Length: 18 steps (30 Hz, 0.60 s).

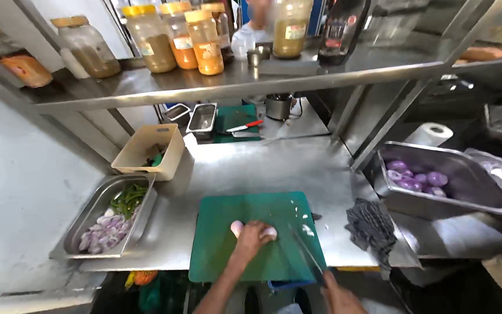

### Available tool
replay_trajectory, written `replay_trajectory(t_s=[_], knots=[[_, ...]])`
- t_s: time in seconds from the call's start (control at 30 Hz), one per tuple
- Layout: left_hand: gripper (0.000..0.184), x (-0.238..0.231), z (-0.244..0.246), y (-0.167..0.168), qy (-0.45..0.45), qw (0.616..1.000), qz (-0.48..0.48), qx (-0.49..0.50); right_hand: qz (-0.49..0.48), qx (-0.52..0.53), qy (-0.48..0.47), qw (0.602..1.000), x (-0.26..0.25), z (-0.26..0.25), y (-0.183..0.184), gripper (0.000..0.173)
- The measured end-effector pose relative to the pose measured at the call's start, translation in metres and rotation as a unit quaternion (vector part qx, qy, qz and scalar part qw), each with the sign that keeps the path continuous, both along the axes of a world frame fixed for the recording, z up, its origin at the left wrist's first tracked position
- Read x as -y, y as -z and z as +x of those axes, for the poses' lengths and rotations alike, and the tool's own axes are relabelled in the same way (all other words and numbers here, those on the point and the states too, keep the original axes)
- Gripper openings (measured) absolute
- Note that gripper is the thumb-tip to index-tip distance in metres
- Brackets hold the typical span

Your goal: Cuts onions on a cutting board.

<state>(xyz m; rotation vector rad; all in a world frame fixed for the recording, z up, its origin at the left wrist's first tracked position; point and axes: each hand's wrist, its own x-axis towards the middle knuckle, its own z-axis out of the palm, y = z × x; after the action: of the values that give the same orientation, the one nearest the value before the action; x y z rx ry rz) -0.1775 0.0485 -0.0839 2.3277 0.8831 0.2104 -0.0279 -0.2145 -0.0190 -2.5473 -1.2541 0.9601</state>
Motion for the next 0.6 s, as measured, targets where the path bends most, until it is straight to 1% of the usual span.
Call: replay_trajectory(t_s=[0.03, 0.1, 0.2, 0.27, 0.33, 0.4, 0.5, 0.6], knots=[[0.043, 0.010, 0.000, 0.000, -0.045, 0.999, -0.008, 0.004, -0.018, -0.004, 0.008, 1.000, -0.013, 0.000, -0.001, 0.045], [0.044, 0.023, 0.003, 0.002, -0.096, 0.995, -0.018, 0.012, -0.055, -0.008, -0.016, 0.998, -0.044, 0.003, 0.008, 0.048], [0.047, 0.024, 0.001, 0.009, -0.100, 0.994, -0.002, 0.034, -0.072, -0.013, -0.063, 0.995, -0.071, 0.002, 0.028, 0.053], [0.046, 0.018, -0.003, 0.012, -0.072, 0.995, 0.002, 0.073, -0.076, -0.011, -0.077, 0.994, -0.075, 0.005, 0.030, 0.054], [0.032, 0.012, -0.008, 0.009, -0.017, 0.995, -0.002, 0.094, -0.096, 0.004, -0.088, 0.991, -0.077, 0.008, 0.017, 0.052], [0.021, 0.004, -0.009, 0.003, 0.036, 0.995, -0.003, 0.088, -0.104, 0.027, -0.093, 0.990, -0.078, 0.008, -0.003, 0.050], [0.017, -0.007, -0.007, -0.003, 0.089, 0.992, 0.004, 0.088, -0.122, 0.055, -0.116, 0.984, -0.082, 0.005, -0.034, 0.047], [0.015, -0.010, -0.005, -0.002, 0.112, 0.989, 0.026, 0.096, -0.156, 0.060, -0.140, 0.976, -0.090, 0.004, -0.051, 0.048]])
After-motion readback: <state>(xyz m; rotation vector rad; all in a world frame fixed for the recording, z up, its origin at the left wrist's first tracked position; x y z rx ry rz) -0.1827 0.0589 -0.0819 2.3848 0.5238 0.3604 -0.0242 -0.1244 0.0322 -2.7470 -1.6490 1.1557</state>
